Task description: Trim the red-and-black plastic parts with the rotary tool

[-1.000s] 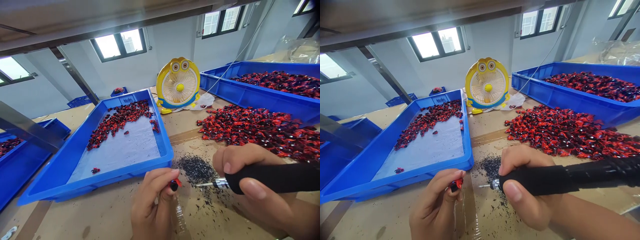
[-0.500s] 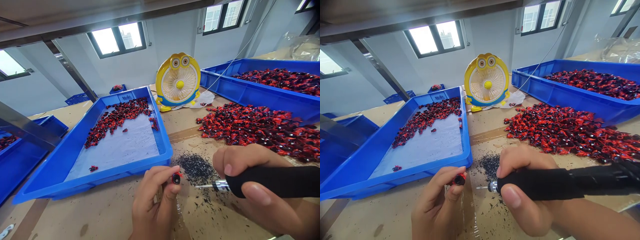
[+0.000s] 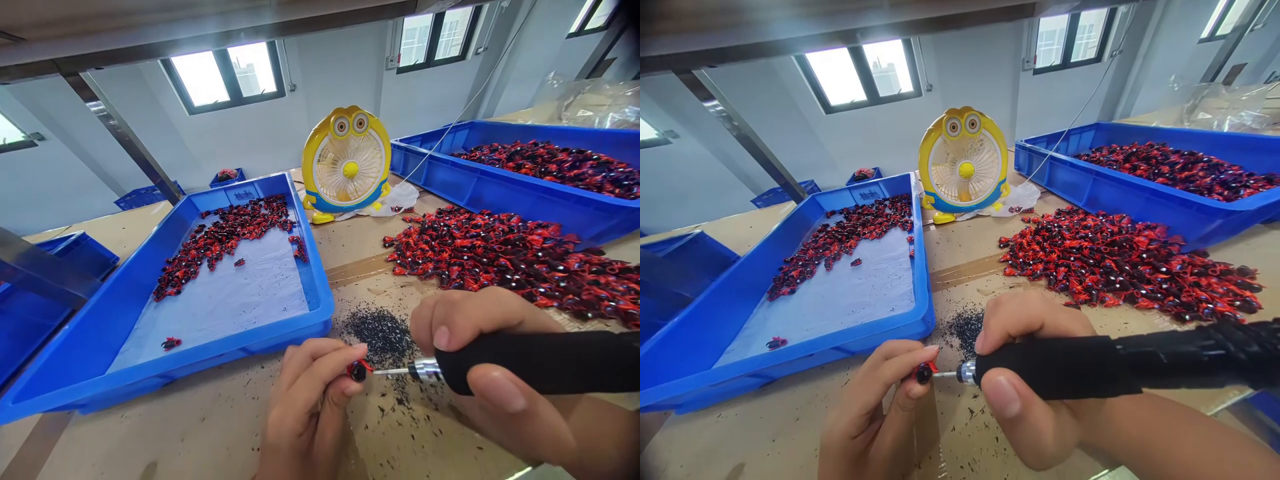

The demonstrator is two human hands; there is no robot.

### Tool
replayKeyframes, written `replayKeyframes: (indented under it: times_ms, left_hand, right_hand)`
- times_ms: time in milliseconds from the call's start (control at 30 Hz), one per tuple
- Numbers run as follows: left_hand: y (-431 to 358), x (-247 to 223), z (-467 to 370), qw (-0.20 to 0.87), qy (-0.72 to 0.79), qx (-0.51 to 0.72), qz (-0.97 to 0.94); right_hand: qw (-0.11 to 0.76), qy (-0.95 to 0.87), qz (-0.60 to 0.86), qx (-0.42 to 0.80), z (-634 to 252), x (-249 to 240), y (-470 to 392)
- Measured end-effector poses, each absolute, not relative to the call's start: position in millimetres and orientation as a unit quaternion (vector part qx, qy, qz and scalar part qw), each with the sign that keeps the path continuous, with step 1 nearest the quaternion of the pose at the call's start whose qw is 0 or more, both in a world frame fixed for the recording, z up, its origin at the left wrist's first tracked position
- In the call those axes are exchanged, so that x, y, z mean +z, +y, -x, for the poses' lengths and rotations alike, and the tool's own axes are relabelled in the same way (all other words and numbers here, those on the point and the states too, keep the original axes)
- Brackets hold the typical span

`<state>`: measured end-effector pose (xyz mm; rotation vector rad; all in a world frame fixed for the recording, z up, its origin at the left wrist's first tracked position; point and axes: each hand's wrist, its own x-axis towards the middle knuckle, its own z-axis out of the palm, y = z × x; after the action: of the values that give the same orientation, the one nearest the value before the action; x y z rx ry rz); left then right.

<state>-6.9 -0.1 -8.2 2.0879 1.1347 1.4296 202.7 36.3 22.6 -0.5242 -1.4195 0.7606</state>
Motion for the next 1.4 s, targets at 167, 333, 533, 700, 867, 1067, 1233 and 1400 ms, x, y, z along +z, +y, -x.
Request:
replayKeyframes:
  times_ms: [167,333,533,700,867,1067,1233,1400]
  left_hand:
    - [-2.5,-11.2,-0.9,0.182,0.421,0.522,-0.719]
    - [0.0,-9.2,4.5,0.161,0.424,0.495,-0.741]
    - [4.5,-7.0,16.1,0.141,0.394,0.435,-0.798]
    - [5.4,-9.1,12.8,0.152,0.390,0.422,-0.804]
    - [2.7,-10.5,8.0,0.170,0.396,0.440,-0.787]
    - [4.4,-9.2,10.2,0.167,0.380,0.424,-0.805]
    - [5.4,-11.4,11.2,0.188,0.399,0.436,-0.785]
    - [1.5,-11.3,6.2,0.219,0.426,0.491,-0.728]
  right_hand:
    - [0.641,-0.683,0.221,0.271,-202.9,21.3,40.7]
    - [0.602,-0.725,0.272,0.197,-202.1,25.6,41.7]
    - [0.586,-0.740,0.277,0.177,-201.0,31.1,43.6]
    - [0.574,-0.753,0.277,0.165,-200.3,36.3,46.7]
    - [0.556,-0.774,0.263,0.153,-199.0,41.8,48.1]
    - [0.567,-0.760,0.264,0.179,-200.7,42.8,44.9]
    - [0.599,-0.716,0.259,0.249,-204.4,30.6,42.6]
    - [0.641,-0.656,0.242,0.319,-206.6,23.9,42.0]
